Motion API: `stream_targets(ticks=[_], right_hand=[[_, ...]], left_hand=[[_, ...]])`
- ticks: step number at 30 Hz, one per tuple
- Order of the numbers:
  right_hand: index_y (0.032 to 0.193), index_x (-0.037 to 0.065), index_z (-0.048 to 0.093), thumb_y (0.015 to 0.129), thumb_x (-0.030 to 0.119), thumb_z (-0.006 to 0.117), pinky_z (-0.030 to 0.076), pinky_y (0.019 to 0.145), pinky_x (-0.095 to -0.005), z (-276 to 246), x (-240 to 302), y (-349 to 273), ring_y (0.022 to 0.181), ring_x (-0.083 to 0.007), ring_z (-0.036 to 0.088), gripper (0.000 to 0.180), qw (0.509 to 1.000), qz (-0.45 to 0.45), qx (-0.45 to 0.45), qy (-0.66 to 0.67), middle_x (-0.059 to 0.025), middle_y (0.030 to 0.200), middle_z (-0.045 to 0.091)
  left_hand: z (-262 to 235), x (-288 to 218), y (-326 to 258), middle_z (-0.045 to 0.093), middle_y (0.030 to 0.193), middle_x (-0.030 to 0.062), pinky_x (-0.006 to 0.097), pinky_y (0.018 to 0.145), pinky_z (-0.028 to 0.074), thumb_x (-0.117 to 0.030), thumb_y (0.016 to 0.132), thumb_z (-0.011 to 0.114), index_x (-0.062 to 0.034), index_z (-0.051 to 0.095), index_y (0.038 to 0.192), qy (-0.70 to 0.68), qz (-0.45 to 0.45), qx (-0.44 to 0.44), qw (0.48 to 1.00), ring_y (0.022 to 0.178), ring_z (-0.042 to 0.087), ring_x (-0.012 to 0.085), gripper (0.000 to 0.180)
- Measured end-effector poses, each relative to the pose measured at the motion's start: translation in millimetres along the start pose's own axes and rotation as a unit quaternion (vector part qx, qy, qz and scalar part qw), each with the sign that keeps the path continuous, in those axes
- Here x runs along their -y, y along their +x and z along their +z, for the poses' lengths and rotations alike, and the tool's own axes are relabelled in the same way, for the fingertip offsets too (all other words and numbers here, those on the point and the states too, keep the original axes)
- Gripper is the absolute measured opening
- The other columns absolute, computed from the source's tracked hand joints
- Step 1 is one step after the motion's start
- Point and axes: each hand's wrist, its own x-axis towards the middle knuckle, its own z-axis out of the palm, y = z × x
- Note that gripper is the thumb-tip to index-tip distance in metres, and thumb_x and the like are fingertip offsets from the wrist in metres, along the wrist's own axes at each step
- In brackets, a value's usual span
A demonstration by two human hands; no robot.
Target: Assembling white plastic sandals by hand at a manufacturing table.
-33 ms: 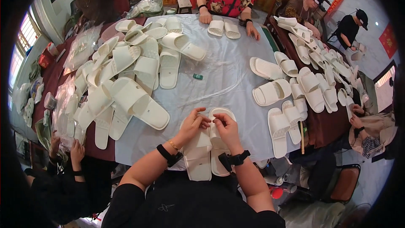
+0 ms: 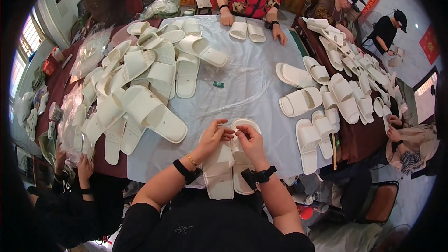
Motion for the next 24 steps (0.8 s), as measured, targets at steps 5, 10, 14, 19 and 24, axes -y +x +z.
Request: stream_targets(ticks=[5, 10, 14, 19, 24], right_hand=[[0.095, -0.001, 0.064, 0.088, 0.005, 0.062, 0.05, 0.068, -0.0231, -1.6, 2.1, 0.1, 0.077, -0.0092, 0.062, 0.01, 1.0, 0.003, 0.007, 0.012, -0.0053, 0.086, 0.067], [0.095, -0.001, 0.063, 0.087, 0.006, 0.063, 0.05, 0.068, -0.0239, -1.7, 1.2, -0.7, 0.076, -0.0108, 0.062, 0.01, 1.0, -0.006, 0.006, -0.021, -0.0057, 0.086, 0.066], [0.096, -0.001, 0.063, 0.087, 0.006, 0.063, 0.05, 0.067, -0.0243, -0.7, 0.1, -1.2, 0.076, -0.0112, 0.062, 0.011, 1.0, 0.004, 0.008, -0.021, -0.0059, 0.086, 0.066], [0.1, 0.001, 0.062, 0.085, 0.004, 0.064, 0.05, 0.066, -0.0241, 0.3, -3.7, -0.8, 0.075, -0.0116, 0.062, 0.016, 1.0, -0.008, 0.005, -0.021, -0.0055, 0.086, 0.065], [0.104, 0.0, 0.059, 0.085, 0.002, 0.062, 0.05, 0.07, -0.023, -0.7, -4.3, -1.5, 0.079, -0.0103, 0.062, 0.019, 1.0, 0.006, 0.022, -0.012, -0.0047, 0.087, 0.065]], left_hand=[[-5.9, 4.7, 3.0, 0.063, 0.11, 0.0127, 0.029, 0.083, 0.051, -0.011, 0.098, 0.046, 0.0032, 0.051, 0.119, -0.034, -0.022, 0.018, 0.999, 0.094, 0.064, 0.0186, 0.025], [-3.0, -0.2, 0.3, 0.067, 0.098, 0.0078, 0.026, 0.08, 0.05, -0.011, 0.092, 0.059, 0.0017, 0.064, 0.106, 0.046, -0.004, 0.012, 0.999, 0.088, 0.063, 0.0132, 0.02], [-0.9, -2.4, 0.1, 0.068, 0.092, 0.0053, 0.024, 0.077, 0.05, -0.01, 0.087, 0.064, -0.0002, 0.068, 0.103, 0.056, -0.04, -0.022, 0.997, 0.085, 0.062, 0.0107, 0.019], [-1.9, -3.7, 0.6, 0.068, 0.093, 0.0052, 0.023, 0.075, 0.05, -0.008, 0.086, 0.065, 0.0003, 0.068, 0.102, 0.054, -0.047, -0.021, 0.997, 0.083, 0.062, 0.0105, 0.018], [-2.2, -3.5, 0.3, 0.068, 0.092, 0.005, 0.023, 0.075, 0.05, -0.007, 0.088, 0.063, 0.0008, 0.068, 0.104, 0.051, -0.03, -0.011, 0.998, 0.082, 0.062, 0.0102, 0.019]])
